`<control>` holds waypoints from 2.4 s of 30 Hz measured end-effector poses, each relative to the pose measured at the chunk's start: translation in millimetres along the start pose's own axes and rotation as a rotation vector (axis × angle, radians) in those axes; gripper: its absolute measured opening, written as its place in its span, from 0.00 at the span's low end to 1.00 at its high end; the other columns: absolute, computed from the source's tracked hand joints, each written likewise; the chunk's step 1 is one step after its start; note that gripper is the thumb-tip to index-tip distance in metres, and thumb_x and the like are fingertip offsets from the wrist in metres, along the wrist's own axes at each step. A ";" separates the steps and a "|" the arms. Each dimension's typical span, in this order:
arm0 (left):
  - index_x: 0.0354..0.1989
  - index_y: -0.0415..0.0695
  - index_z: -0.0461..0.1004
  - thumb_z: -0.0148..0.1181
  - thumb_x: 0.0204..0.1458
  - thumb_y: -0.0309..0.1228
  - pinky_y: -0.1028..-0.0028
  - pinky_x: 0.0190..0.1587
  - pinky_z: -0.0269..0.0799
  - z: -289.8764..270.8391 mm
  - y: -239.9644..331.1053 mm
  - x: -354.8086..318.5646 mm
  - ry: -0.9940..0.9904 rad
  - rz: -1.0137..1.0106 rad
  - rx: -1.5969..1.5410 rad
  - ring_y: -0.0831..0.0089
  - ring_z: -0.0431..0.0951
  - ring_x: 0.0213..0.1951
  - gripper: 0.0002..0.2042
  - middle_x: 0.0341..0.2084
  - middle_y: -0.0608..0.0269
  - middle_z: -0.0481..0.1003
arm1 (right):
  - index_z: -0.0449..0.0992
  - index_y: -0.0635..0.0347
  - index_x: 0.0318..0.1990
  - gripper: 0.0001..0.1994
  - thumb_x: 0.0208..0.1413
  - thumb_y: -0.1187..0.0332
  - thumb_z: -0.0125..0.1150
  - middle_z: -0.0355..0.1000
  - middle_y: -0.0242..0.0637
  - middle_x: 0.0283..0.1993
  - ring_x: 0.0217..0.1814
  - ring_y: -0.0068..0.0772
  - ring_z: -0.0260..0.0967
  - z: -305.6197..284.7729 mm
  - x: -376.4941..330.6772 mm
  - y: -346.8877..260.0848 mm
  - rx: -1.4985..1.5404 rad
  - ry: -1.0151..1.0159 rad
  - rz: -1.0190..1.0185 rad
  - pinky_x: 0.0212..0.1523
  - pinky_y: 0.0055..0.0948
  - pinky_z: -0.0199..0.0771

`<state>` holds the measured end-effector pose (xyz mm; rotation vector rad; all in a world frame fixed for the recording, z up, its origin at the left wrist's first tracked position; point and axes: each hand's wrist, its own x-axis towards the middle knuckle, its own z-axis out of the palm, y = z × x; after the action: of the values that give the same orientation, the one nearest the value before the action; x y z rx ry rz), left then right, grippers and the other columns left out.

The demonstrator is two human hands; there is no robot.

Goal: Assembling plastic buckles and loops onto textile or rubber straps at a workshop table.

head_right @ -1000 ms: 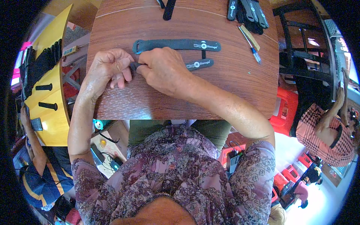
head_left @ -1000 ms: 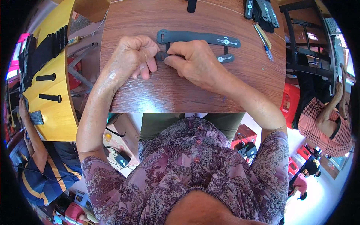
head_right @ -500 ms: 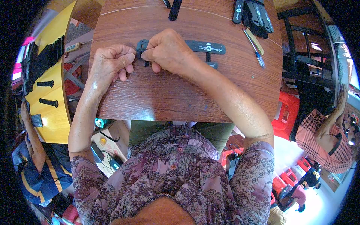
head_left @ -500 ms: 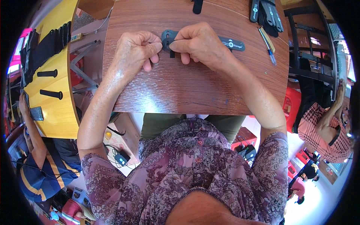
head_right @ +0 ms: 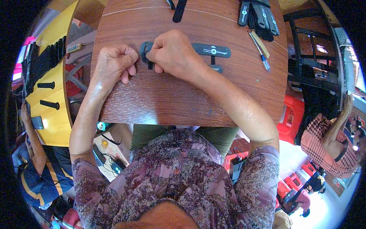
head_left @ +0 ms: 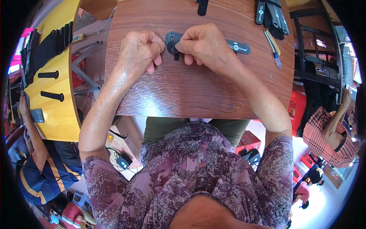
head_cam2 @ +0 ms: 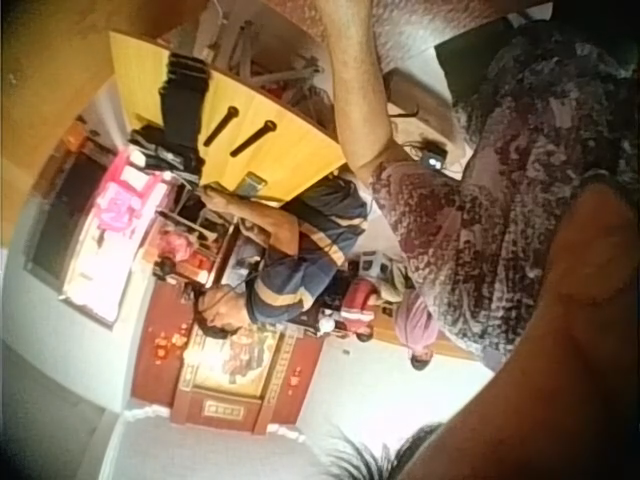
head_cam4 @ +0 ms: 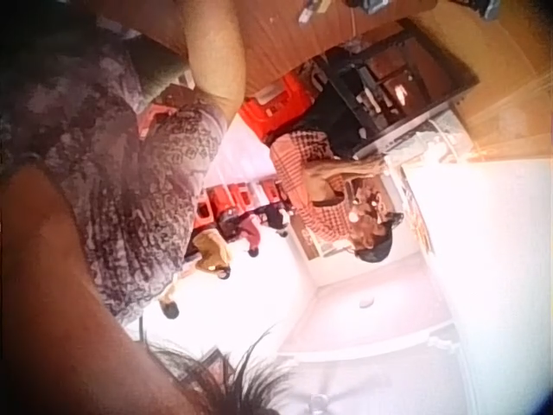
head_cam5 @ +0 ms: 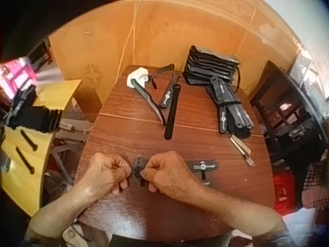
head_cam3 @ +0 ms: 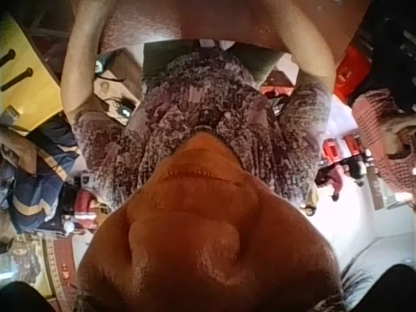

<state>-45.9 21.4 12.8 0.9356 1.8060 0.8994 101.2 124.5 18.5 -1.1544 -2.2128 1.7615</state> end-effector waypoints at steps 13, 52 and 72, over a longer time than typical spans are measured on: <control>0.35 0.33 0.74 0.51 0.53 0.24 0.85 0.12 0.60 0.7 -8.9 -4.9 0.064 0.028 -0.224 0.84 0.66 0.11 0.08 0.13 0.63 0.72 | 0.76 0.65 0.30 0.06 0.49 0.70 0.60 0.68 0.32 0.16 0.12 0.10 0.53 -16.2 12.2 8.4 0.375 -0.186 0.021 0.12 0.11 0.45; 0.35 0.37 0.74 0.55 0.53 0.30 0.87 0.12 0.55 -3.1 -6.9 -7.1 -0.020 0.030 -0.175 0.86 0.66 0.11 0.08 0.14 0.66 0.72 | 0.75 0.66 0.29 0.06 0.47 0.72 0.61 0.69 0.36 0.16 0.10 0.11 0.54 -9.8 14.1 4.9 0.353 -0.137 0.063 0.08 0.12 0.46; 0.24 0.37 0.74 0.54 0.50 0.26 0.81 0.10 0.60 -0.2 1.6 1.6 0.001 0.057 -0.032 0.82 0.66 0.09 0.07 0.09 0.63 0.70 | 0.76 0.64 0.26 0.07 0.49 0.70 0.57 0.69 0.31 0.15 0.13 0.14 0.58 -4.5 9.2 0.2 -0.043 0.012 -0.060 0.13 0.15 0.56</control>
<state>-46.3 23.5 13.7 0.9706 1.7689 0.9617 97.0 133.6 16.4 -1.0909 -2.2647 1.6879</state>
